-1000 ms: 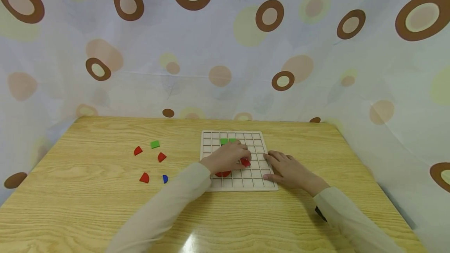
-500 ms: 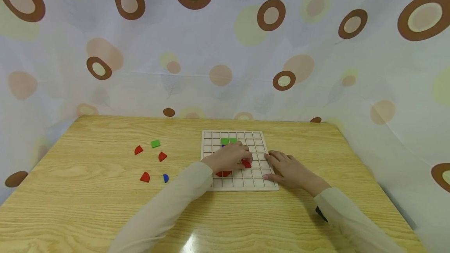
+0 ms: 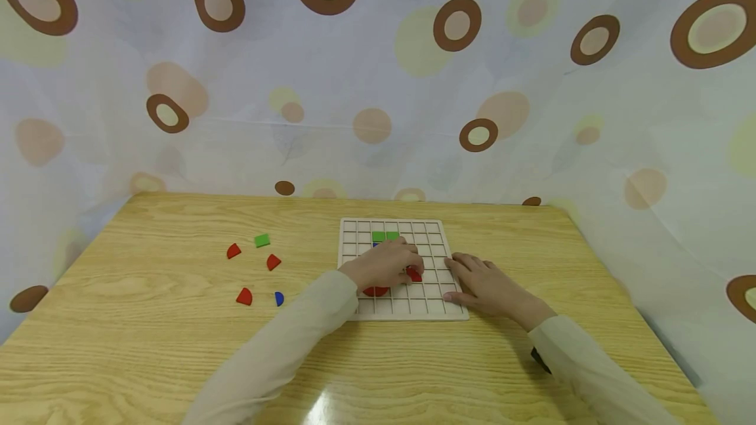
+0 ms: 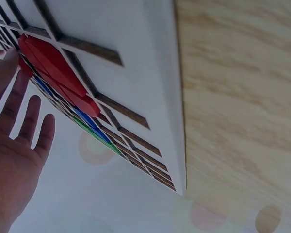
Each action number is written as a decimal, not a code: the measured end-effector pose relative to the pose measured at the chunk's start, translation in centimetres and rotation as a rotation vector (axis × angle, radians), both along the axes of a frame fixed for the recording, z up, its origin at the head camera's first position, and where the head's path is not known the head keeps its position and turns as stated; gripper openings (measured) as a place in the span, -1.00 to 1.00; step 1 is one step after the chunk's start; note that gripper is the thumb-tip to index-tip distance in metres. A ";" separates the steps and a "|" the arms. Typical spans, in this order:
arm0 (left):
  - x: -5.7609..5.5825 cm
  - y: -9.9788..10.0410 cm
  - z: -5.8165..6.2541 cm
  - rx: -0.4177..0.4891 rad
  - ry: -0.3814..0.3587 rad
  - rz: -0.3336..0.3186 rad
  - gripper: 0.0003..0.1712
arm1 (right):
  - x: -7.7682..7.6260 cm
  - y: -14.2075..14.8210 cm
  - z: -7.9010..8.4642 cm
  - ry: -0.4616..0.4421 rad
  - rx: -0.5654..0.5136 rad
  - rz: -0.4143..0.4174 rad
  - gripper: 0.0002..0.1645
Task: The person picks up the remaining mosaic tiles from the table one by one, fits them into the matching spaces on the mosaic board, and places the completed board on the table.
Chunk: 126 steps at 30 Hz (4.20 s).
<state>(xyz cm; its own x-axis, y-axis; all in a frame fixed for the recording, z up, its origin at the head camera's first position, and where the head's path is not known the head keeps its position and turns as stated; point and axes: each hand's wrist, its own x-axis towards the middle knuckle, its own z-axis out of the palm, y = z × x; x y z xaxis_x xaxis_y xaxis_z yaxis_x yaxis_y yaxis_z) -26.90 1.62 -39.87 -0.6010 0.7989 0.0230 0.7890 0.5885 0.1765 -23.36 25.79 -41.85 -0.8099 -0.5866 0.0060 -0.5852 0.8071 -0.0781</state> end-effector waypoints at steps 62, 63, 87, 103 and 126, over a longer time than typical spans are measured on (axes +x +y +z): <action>0.3 -0.5 0.4 -0.045 0.013 -0.037 -0.71 | 0.3 -0.5 0.7 -0.008 0.035 0.005 -0.16; 0.3 -0.5 0.4 -0.045 0.013 -0.037 -0.71 | 0.3 -0.5 0.8 -0.013 0.035 0.003 -0.16; 0.5 -2.4 1.1 0.010 0.059 -0.059 -0.70 | 0.3 -0.3 0.5 0.019 0.048 0.004 -0.15; 0.8 -7.8 2.3 0.063 0.084 -0.014 -0.71 | 0.0 -0.2 0.1 0.060 0.045 0.019 -0.18; 2.1 -20.0 2.2 0.131 0.111 0.210 -0.70 | 0.2 -0.2 0.1 0.060 0.025 0.019 -0.18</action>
<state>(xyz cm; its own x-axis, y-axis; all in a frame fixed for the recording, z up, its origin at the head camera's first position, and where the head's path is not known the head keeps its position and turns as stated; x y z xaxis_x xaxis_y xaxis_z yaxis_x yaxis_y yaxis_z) -24.80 -18.37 -37.67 -0.7411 0.6429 0.1934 0.6710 0.7189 0.1812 -23.19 25.60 -41.78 -0.7970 -0.6027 0.0391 -0.6038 0.7968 -0.0229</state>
